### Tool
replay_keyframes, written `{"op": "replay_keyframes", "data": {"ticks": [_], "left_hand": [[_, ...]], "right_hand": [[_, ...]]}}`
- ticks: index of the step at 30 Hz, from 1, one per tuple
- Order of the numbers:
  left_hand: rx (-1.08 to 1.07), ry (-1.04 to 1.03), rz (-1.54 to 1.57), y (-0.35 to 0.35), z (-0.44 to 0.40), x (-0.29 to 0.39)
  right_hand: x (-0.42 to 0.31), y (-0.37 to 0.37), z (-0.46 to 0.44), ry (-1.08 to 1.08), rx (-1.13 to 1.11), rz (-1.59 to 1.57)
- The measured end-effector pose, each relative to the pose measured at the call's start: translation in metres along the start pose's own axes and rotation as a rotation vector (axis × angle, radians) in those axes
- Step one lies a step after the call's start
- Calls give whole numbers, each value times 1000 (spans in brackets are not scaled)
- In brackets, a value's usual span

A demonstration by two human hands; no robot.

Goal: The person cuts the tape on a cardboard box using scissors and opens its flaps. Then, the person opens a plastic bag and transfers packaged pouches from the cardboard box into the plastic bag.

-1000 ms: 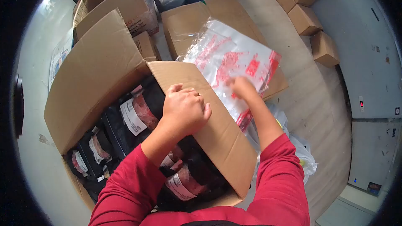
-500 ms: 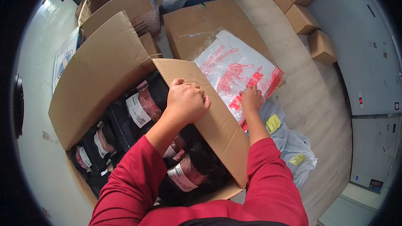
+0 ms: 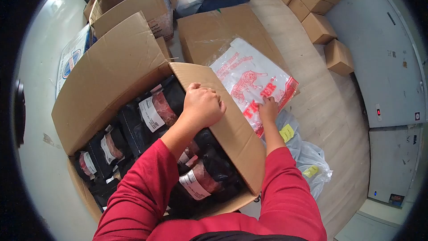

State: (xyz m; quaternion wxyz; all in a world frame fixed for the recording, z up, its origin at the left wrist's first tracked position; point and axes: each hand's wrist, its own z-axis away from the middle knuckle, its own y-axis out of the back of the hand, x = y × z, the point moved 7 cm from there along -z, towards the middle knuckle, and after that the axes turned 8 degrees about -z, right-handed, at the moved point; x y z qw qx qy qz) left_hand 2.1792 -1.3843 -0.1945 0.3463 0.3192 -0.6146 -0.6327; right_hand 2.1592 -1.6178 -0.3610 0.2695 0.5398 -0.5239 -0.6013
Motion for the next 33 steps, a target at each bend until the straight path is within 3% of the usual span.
{"op": "replay_keyframes", "data": {"ticks": [6, 14, 16, 17, 19, 21, 23, 26, 30, 31, 33], "left_hand": [[-8, 14, 5, 0, 0, -2], [-18, -6, 21, 2, 3, -1], [-13, -11, 18, 5, 3, -1], [-15, -10, 11, 5, 3, -1], [-27, -5, 13, 2, 2, -1], [-48, -2, 15, -1, 2, -2], [-37, -9, 12, 2, 3, -1], [-118, 12, -22, 0, 1, -1], [-93, 22, -14, 1, 2, -2], [-96, 15, -29, -1, 2, -1], [-93, 8, -46, -1, 5, 1]], "right_hand": [[8, 0, -22, -233, -103, -47], [-8, 76, -76, -92, 39, -58], [39, 63, -97, -364, 120, -763], [28, 70, -97, -359, 122, -761], [-24, 76, -96, -203, -174, -748], [-35, 102, -116, -100, -76, -707], [-59, 169, -123, -64, 239, -932], [-88, 173, -152, 70, 97, -784], [-121, 219, -165, 299, 152, -654], [-127, 234, -168, 304, 160, -653], [-119, 266, -170, 64, 337, -840]]}}
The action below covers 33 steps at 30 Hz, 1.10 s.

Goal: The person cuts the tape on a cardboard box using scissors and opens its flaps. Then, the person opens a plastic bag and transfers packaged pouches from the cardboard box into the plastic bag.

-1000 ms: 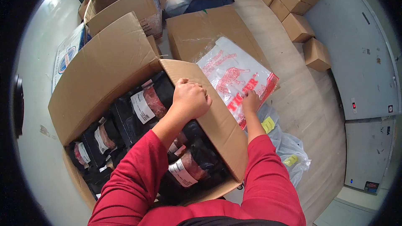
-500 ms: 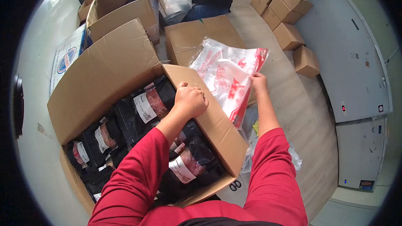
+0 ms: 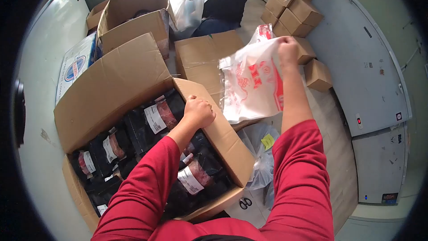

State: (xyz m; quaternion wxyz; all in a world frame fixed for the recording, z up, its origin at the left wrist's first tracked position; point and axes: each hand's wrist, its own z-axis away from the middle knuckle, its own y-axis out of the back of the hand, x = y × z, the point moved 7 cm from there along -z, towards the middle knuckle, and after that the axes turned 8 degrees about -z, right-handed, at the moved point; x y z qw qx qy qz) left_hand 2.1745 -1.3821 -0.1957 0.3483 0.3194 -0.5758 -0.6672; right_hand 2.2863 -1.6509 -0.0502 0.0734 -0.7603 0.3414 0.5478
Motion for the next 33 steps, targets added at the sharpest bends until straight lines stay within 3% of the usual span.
{"op": "replay_keyframes", "data": {"ticks": [1, 3, 4, 6, 8, 11, 13, 14, 16, 19, 20, 22, 23, 24, 25, 28, 30, 31, 32, 33], "left_hand": [[2, 1, -9, 0, 2, 0], [27, 16, -15, 9, 0, -4], [-8, 15, -31, 8, 0, -3], [-49, 9, -48, 2, 4, 0], [-17, 13, -44, 2, 2, -2], [-13, 12, -46, 2, 3, 0], [-32, 28, -58, 4, 4, -3], [-65, 34, -71, 3, 4, -1], [-48, 30, -68, 2, 2, 0], [-42, 38, -60, 1, 3, -3], [-53, 34, -56, 2, 3, 0], [-8, 36, -49, 4, 2, 1], [23, 48, -32, 3, 4, -1], [28, 60, -37, 1, 6, -4], [88, 69, -5, 4, 7, -6], [163, 77, 101, 4, 18, -5], [561, 74, 380, 20, 43, -7], [545, 66, 582, 20, 50, -10], [556, 78, 573, 36, 64, -14], [798, 93, 698, 70, 91, -27]], "right_hand": [[-10, 0, 4, 10, 3, -3], [-16, -26, 12, -135, -292, 23], [-27, -22, 9, -125, -294, 25], [-46, 19, -2, -46, 178, -340], [-46, -35, -13, 265, -313, 62], [-95, -4, -16, 280, -148, 202], [-103, 18, -24, 159, 28, -144], [-99, -14, -19, 57, -359, -100], [-129, 4, -23, 434, -64, 211], [-155, 24, -32, 340, 13, -82], [-148, -2, -19, 88, -308, -53], [-155, 1, -33, 346, -146, 62], [-177, 8, -26, 352, -146, 54], [-217, 31, -11, 371, -53, -276], [-247, 51, 3, 384, 37, -606], [-285, 71, 19, 262, -91, -786], [-298, 75, 38, 250, -173, -873], [-302, 71, 49, 215, -256, -950], [-305, 73, 59, 221, -267, -962], [-305, 72, 70, 170, -316, -1074]]}}
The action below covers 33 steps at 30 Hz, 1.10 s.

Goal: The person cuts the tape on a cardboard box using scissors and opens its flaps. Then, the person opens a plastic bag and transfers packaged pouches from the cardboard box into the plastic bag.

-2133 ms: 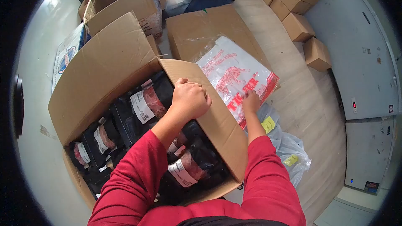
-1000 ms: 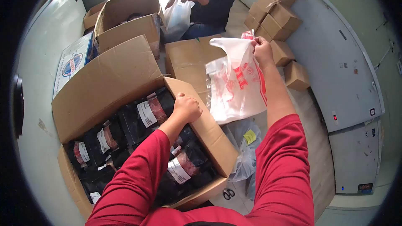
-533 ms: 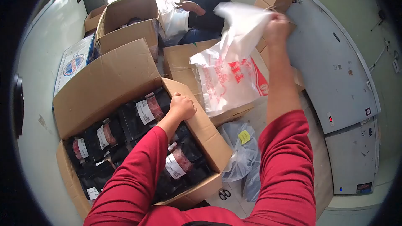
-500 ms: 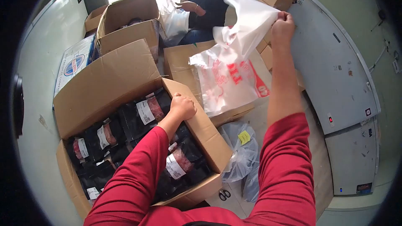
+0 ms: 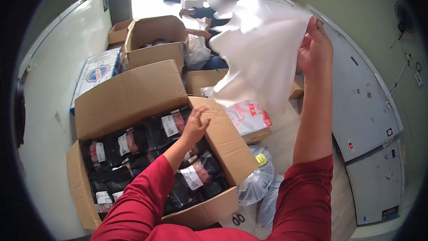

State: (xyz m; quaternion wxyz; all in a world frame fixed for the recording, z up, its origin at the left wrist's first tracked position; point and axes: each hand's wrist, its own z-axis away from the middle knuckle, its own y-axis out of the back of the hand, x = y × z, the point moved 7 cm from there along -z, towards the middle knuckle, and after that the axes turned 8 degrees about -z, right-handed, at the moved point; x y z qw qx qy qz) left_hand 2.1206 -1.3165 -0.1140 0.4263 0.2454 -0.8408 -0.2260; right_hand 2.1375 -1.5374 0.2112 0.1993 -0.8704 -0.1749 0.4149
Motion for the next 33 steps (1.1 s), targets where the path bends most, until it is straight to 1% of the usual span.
{"op": "replay_keyframes", "data": {"ticks": [1, 2, 3, 4, 5, 6, 7, 9, 10, 11, 13, 15, 16, 17, 18, 19, 20, 21, 22, 23, 24, 25, 26, 27, 29, 30, 31, 32, 33], "left_hand": [[229, -16, 136, 45, 1, 15], [313, -59, 106, 85, 2, 36], [399, -110, 73, 127, 4, 59], [368, -106, 130, 161, 7, 81], [341, -98, 185, 187, 13, 100], [380, -98, 431, 207, 19, 110], [225, -35, 704, 217, 28, 123], [308, -70, 339, 260, 60, 152], [398, -111, 165, 285, 79, 166], [369, -67, 216, 302, 98, 173], [198, 179, 560, 317, 139, 175], [-39, 244, 556, 329, 198, 179], [-372, 374, 776, 322, 239, 190], [-401, -159, 459, 338, 265, 219], [-666, -268, 681, 334, 289, 232], [-672, -211, 839, 338, 308, 224], [-675, -156, 997, 342, 328, 216], [-407, 54, 1066, 351, 343, 196], [-103, 289, 946, 353, 356, 170], [10, 269, 517, 363, 364, 183], [166, 210, 513, 364, 371, 198], [250, 183, 510, 372, 380, 209], [333, 156, 502, 379, 390, 220], [351, 490, 553, 382, 401, 212], [370, 690, 648, 384, 429, 171], [443, 674, 632, 390, 438, 171], [513, 657, 615, 395, 446, 172], [526, 654, 614, 397, 452, 166], [454, 681, 656, 390, 459, 157]], "right_hand": [[2, -4, 13, -52, -8, -122], [1, -11, 30, -57, -9, -141], [5, -28, 49, -137, -62, -112], [10, -47, 69, -215, -121, -86], [12, -61, 90, -218, -134, -112], [20, -77, 113, -261, -177, -209], [27, -90, 132, -308, -218, -305], [45, -119, 167, -391, -444, -477], [50, -119, 187, -373, -281, -435], [50, -134, 207, -387, -287, -461], [55, -152, 245, -412, -226, -415], [68, -172, 282, -448, -243, -467], [77, -185, 303, -493, -276, -508], [79, -199, 324, -535, -310, -548], [76, -213, 347, -634, -318, -579], [73, -223, 366, -645, -320, -603], [71, -235, 385, -662, -372, -643], [70, -246, 404, -679, -424, -679], [69, -256, 425, -689, -450, -653], [69, -264, 445, -704, -459, -656], [62, -270, 460, -502, -570, -328], [53, -279, 476, -286, -666, -4], [41, -291, 493, -143, -738, 150], [29, -305, 509, 23, -850, 117], [-3, -313, 525, 240, -816, 406], [-16, -315, 530, 249, -830, 397], [-24, -309, 531, 200, -788, 433], [-32, -303, 534, 145, -743, 471], [-41, -304, 547, 54, -841, 401]]}}
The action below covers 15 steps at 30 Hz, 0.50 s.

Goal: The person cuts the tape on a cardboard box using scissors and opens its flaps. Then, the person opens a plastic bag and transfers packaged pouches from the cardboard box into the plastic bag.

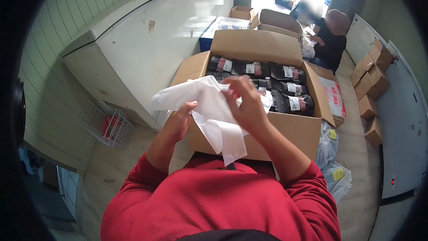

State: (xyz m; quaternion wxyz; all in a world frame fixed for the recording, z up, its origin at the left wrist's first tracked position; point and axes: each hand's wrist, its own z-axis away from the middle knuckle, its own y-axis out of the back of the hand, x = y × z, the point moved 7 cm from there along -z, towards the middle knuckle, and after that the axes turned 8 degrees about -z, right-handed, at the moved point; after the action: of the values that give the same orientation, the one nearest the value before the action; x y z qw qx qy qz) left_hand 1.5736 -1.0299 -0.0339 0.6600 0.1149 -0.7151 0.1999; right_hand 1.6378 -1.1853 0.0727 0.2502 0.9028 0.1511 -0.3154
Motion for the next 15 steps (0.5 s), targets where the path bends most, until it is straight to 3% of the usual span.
{"op": "replay_keyframes", "data": {"ticks": [2, 4, 10, 12, 15], "left_hand": [[-57, 91, 16, -1, 11, -23], [-161, 59, -225, -10, 17, -28], [-106, 87, 36, -29, 42, -3], [-2, 61, 239, -28, 51, 13], [22, 11, 184, -25, 56, 19]], "right_hand": [[-4, -27, 27, -193, -256, -93], [-5, -44, 45, -159, -296, -42], [6, -37, 55, 67, -163, 191], [-10, -26, 55, 248, -96, 387], [-20, -21, 58, 247, -134, 405]]}}
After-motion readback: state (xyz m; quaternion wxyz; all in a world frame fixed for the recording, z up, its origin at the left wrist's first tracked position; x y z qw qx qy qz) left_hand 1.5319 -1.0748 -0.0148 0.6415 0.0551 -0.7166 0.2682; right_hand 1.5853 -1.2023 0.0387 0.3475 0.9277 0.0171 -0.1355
